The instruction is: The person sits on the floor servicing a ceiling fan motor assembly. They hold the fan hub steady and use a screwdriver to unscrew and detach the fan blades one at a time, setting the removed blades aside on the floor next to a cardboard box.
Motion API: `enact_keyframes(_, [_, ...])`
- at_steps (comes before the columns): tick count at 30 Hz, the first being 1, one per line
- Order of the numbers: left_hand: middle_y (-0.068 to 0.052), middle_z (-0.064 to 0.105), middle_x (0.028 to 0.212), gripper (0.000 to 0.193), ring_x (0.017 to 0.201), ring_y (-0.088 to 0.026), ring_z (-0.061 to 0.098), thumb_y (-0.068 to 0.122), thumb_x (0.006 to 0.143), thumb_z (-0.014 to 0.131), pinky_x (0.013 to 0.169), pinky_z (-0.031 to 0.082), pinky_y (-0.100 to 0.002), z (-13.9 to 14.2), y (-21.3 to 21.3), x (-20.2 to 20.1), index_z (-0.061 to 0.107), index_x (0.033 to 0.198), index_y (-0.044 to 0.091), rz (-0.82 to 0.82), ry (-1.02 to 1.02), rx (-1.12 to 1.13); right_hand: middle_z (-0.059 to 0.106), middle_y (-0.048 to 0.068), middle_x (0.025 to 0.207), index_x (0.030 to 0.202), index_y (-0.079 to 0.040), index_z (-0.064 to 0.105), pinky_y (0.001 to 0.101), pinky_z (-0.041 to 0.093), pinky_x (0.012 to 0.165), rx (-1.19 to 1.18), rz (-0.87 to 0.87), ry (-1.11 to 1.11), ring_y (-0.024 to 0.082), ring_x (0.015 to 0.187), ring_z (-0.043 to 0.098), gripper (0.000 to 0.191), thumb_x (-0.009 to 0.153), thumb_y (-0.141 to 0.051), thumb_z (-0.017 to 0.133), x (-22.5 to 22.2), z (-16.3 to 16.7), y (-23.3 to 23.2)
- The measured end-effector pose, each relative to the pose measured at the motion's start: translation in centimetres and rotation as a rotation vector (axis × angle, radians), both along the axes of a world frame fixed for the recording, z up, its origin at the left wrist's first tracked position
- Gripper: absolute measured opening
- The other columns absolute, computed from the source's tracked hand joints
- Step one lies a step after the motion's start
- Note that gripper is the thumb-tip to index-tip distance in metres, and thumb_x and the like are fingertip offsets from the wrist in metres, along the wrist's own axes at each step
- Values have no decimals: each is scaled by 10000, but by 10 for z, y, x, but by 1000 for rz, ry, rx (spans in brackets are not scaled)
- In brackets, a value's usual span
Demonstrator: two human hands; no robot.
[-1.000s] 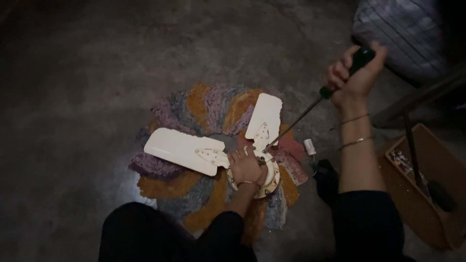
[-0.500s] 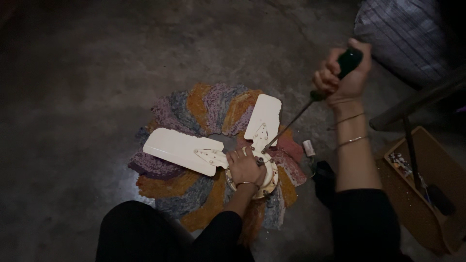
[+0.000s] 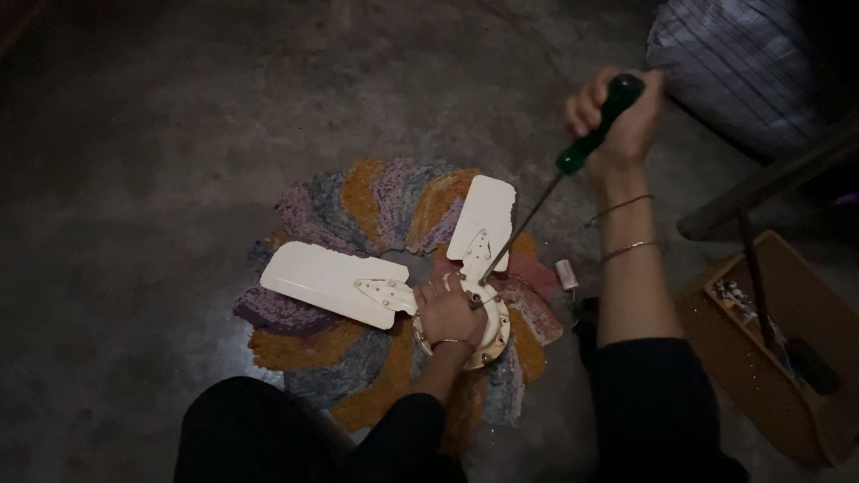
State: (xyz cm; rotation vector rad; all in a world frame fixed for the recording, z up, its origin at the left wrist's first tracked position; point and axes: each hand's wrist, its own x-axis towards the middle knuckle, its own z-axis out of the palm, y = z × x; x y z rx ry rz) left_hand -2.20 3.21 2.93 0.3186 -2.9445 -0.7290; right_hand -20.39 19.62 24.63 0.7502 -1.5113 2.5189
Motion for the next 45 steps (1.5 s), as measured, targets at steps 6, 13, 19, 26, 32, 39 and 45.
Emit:
enact_keyframes(6, [-235, 563, 1275, 563, 1271, -449, 449, 386, 764, 688, 1186, 198, -552, 2, 0, 2, 575, 1196, 43, -1, 23, 15, 494, 10, 634, 1069, -163, 529, 302, 355, 438, 63, -686, 149, 140, 508, 501, 353, 1079, -494, 405, 20, 0, -46])
enact_keyframes(13, [-230, 555, 1273, 605, 1269, -440, 438, 367, 719, 710, 1181, 184, -547, 5, -2, 2, 568, 1215, 50, -8, 10, 15, 560, 28, 773, 947, -79, 544, 323, 492, 596, 135, -365, 178, 153, 683, 594, 318, 1126, -294, 391, 14, 29, -58])
enact_keyframes(19, [-227, 540, 1312, 591, 1290, -435, 432, 376, 747, 704, 1197, 180, -532, 4, -7, 6, 565, 1228, 62, -46, -15, 27, 558, 5, 620, 726, -102, 519, 276, 388, 522, 347, -960, 282, 142, 548, 530, 373, 1032, -278, 400, -5, 29, -83])
enact_keyframes(26, [-225, 530, 1352, 612, 1318, -434, 425, 360, 749, 700, 1212, 184, -536, 4, -8, 3, 563, 1267, 63, -56, -29, 24, 416, -12, 552, 711, -111, 459, 288, 271, 448, 123, 420, -75, 97, 423, 324, 407, 1053, -331, 479, 20, 51, -57])
enact_keyframes(32, [-242, 546, 1340, 618, 1315, -444, 439, 341, 776, 680, 1216, 182, -555, -1, -6, 1, 563, 1313, 57, -41, 12, 104, 519, 13, 618, 993, -116, 516, 291, 349, 419, 133, -402, 117, 101, 458, 442, 401, 1071, -508, 498, 29, 30, -91])
enact_keyframes(39, [-264, 538, 1349, 617, 1307, -459, 430, 363, 766, 685, 1196, 164, -570, -6, -6, -3, 566, 1283, 47, -43, 61, -8, 515, -75, 537, 931, -174, 542, 278, 312, 438, 13, 1001, -64, 68, 408, 403, 465, 1161, -562, 428, 17, 15, -72])
enact_keyframes(45, [-248, 523, 1363, 670, 1325, -457, 410, 380, 747, 694, 1196, 147, -563, -5, -6, -1, 549, 1311, 49, -54, 19, 35, 573, -9, 675, 1045, -192, 566, 232, 319, 516, -33, 544, 44, 47, 444, 431, 582, 884, -750, 607, 15, 9, -45])
